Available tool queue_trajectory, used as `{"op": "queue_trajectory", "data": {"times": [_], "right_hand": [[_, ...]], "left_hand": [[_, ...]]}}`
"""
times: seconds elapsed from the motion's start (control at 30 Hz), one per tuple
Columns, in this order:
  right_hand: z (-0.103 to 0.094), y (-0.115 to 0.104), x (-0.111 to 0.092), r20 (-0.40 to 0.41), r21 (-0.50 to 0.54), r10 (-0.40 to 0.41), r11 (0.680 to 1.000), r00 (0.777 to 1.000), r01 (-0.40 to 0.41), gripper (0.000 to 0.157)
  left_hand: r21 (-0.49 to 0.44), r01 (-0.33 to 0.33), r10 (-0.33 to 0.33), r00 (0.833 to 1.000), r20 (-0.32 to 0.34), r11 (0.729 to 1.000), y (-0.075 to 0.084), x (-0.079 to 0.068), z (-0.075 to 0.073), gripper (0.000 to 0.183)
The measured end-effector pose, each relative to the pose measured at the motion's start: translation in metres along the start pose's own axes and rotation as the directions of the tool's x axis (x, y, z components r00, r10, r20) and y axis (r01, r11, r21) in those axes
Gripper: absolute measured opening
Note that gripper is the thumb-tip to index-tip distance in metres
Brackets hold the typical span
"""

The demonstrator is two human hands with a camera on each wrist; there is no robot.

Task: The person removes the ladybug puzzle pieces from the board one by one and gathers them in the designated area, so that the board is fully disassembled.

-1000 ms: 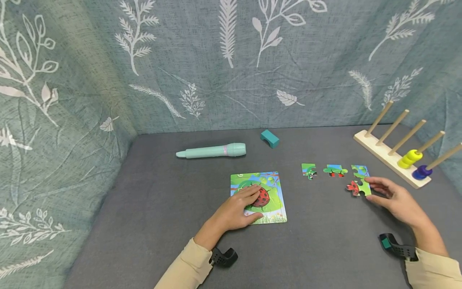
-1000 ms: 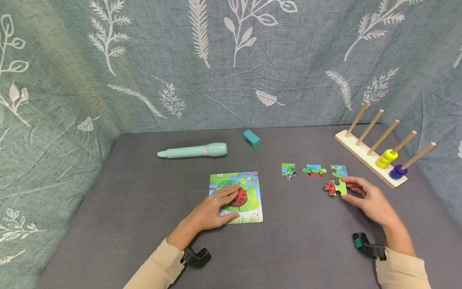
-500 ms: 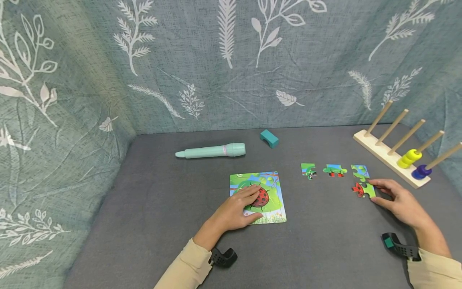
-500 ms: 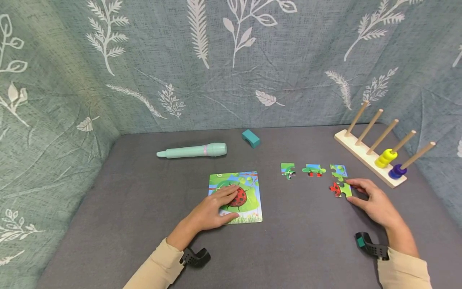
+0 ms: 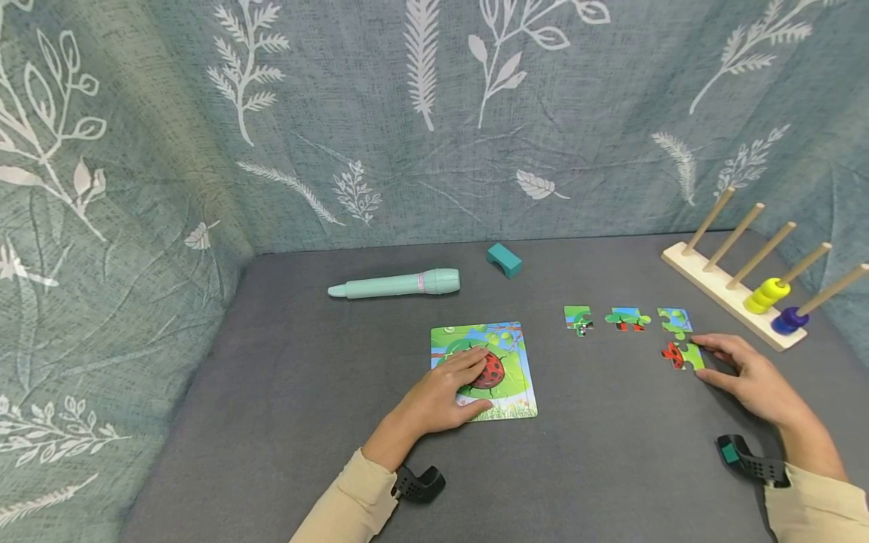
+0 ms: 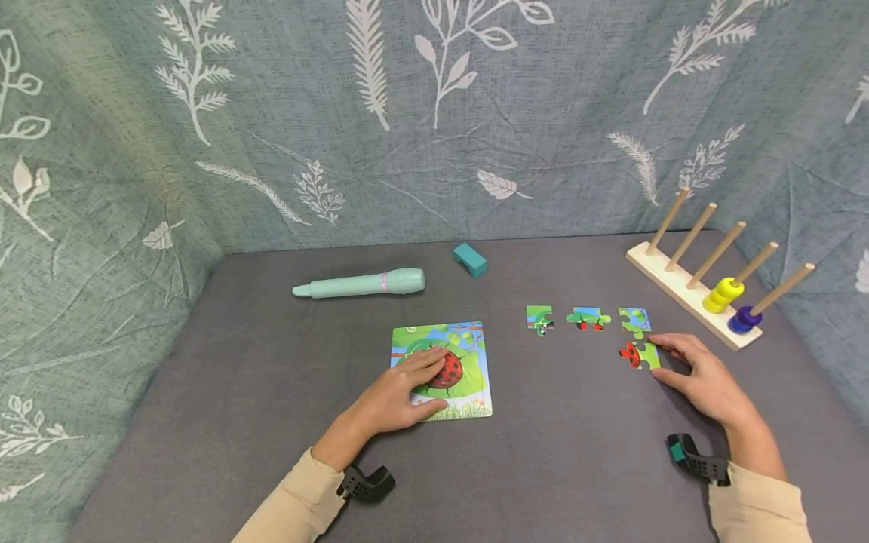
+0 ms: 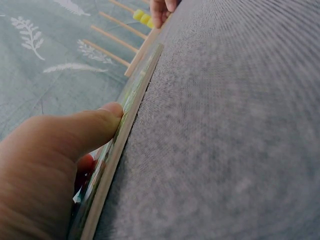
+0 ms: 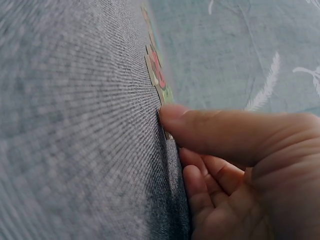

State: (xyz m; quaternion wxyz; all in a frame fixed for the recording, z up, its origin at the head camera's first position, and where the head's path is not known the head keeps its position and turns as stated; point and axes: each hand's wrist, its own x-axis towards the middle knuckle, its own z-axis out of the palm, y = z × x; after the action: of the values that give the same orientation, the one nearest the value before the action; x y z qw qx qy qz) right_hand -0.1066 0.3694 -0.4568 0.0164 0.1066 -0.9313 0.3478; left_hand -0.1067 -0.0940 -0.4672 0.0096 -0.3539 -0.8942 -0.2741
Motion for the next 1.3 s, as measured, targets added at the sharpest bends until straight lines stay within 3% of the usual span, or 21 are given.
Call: {"op": "queue_trajectory", "data": {"times": [0.6,0.93,1.3], "right_hand": [[0.003,-0.006,-0.001,-0.051,0.143,0.008,0.990,0.999,-0.001,0.055],[0.002,-0.028,0.003,-0.027,0.117,0.035,0.993,0.999,-0.031,0.065],[0.017,-0.058,0.011,-0.028,0.156,-0.117,0.980,0.993,0.120,0.062]], "left_hand": [[-0.008,0.006,-0.006,1.000,0.001,1.000,-0.001,-0.002,-0.001,0.068],[-0.020,-0.008,0.007,0.999,-0.040,1.000,-0.001,-0.003,-0.001,0.066],[-0.051,0.016,-0.019,0.998,-0.058,0.999,-0.003,-0.001,-0.002,0.070]]}}
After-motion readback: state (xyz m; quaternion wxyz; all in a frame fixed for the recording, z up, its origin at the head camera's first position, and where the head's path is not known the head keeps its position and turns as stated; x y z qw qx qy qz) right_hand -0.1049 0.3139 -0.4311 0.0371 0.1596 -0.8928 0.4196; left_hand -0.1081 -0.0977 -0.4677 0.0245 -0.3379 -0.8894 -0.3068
